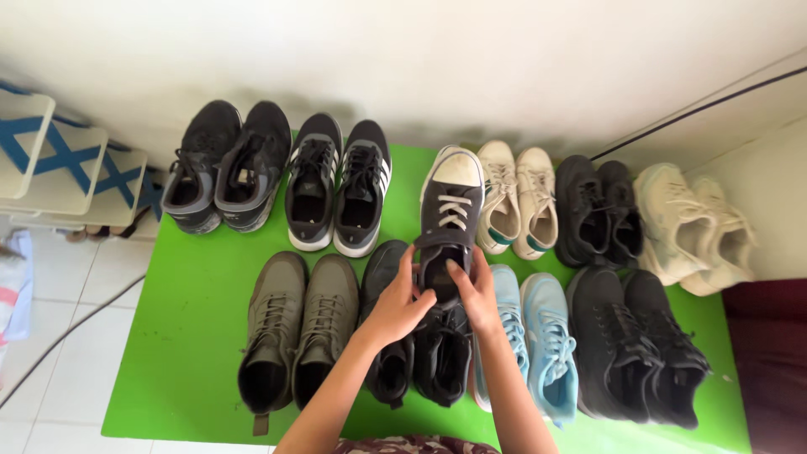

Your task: The person picks up individual shoes from a green table and places them onto a multi-tiered plastic shoe rack. The person handles several pairs of sneakers and boots, moving them one at a time from the table to the rack.

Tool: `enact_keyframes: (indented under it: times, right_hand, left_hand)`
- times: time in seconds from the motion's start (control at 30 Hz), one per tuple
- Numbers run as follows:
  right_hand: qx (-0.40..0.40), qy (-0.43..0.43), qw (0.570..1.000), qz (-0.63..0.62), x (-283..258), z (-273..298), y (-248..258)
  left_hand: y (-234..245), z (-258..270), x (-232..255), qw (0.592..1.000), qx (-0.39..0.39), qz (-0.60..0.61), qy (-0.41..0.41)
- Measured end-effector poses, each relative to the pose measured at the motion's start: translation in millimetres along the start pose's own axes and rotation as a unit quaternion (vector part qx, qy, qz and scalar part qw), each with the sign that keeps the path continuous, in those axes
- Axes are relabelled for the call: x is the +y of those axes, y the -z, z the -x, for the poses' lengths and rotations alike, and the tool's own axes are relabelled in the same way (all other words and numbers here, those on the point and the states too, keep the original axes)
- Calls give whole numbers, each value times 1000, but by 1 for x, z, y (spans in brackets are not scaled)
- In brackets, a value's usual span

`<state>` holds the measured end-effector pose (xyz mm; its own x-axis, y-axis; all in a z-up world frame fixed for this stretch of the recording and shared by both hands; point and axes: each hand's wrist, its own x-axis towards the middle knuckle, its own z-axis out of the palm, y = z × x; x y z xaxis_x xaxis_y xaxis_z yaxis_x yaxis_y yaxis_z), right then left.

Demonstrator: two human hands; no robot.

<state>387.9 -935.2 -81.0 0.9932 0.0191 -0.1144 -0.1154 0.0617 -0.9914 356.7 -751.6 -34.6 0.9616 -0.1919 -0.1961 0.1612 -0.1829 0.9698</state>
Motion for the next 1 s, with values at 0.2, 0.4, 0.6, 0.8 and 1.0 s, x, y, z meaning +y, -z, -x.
enact_keyframes:
  times: [0.2, 0.4, 0.6, 0.8, 1.0]
  right_hand:
    - [60, 21, 998, 24, -12, 71, -13]
    - [93, 22, 995, 6, -1, 133, -39]
    - [132, 84, 984, 81, 6, 184, -56]
    - [115, 141, 974, 132, 3, 231, -65]
    - [111, 109, 979, 130, 7, 287, -68]
  left_hand:
    - [6, 48, 15, 989, 50, -131, -35]
    - [22, 91, 16, 984, 34, -147, -92]
    - [31, 127, 3, 954, 60, -146, -254]
    - [28, 169, -6, 964, 40, -171, -200]
    - [19, 226, -14, 978, 32, -167, -123]
